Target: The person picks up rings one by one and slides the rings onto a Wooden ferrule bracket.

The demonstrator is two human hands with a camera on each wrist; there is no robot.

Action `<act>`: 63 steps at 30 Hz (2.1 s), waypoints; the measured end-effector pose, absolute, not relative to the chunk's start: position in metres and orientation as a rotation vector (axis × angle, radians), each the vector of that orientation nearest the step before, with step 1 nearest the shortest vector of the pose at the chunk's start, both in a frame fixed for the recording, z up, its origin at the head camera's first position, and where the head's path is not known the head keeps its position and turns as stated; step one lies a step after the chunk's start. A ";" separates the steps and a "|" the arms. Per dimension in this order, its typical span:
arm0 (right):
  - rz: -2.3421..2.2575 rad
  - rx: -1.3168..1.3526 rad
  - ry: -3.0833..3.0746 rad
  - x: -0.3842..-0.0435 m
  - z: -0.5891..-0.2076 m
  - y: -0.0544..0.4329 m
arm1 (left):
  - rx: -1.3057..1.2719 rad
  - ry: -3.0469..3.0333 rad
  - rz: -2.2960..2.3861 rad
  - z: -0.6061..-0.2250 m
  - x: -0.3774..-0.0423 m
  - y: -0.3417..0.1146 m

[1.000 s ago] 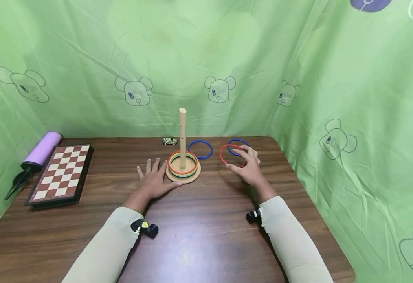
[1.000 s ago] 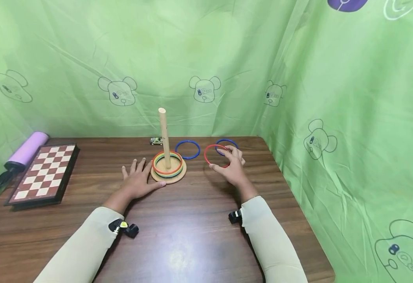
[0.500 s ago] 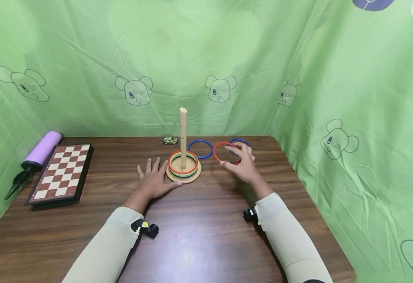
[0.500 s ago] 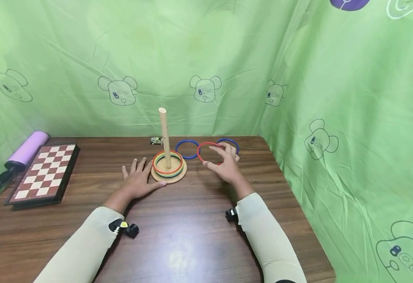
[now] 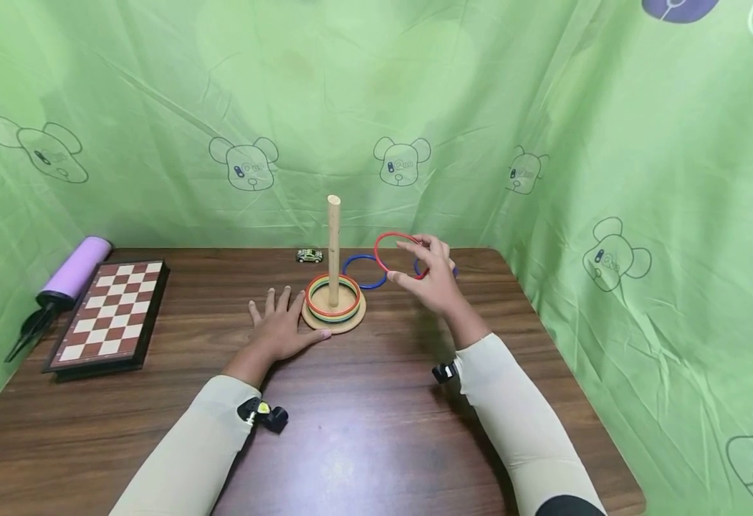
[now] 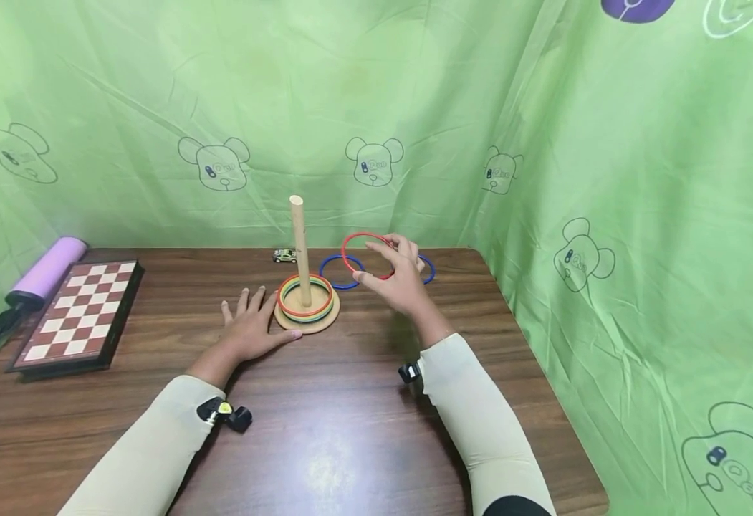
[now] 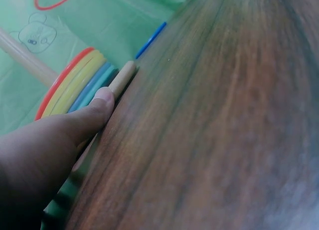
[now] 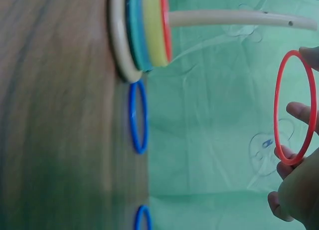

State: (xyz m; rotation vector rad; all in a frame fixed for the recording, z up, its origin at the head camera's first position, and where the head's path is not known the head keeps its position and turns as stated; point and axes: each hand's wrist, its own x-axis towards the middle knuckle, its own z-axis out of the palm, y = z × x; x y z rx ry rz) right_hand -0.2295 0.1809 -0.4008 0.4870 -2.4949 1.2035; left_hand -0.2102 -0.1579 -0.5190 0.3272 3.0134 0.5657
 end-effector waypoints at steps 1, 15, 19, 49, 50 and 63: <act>1.213 0.490 -2.485 -0.229 -0.397 0.178 | 0.330 3.012 0.568 -0.518 -0.211 -0.158; 1.284 0.569 -2.249 -0.231 -0.361 0.129 | 0.328 3.000 0.561 -0.520 -0.214 -0.159; 1.282 0.562 -2.187 -0.231 -0.352 0.122 | 0.330 3.010 0.556 -0.520 -0.212 -0.159; 1.380 0.538 -2.340 -0.240 -0.350 0.077 | 0.337 3.002 0.556 -0.519 -0.212 -0.159; 1.387 0.526 -2.354 -0.240 -0.354 0.076 | 0.339 3.003 0.558 -0.519 -0.212 -0.159; 1.492 0.444 -2.492 -0.234 -0.398 0.073 | 0.327 3.003 0.533 -0.521 -0.215 -0.160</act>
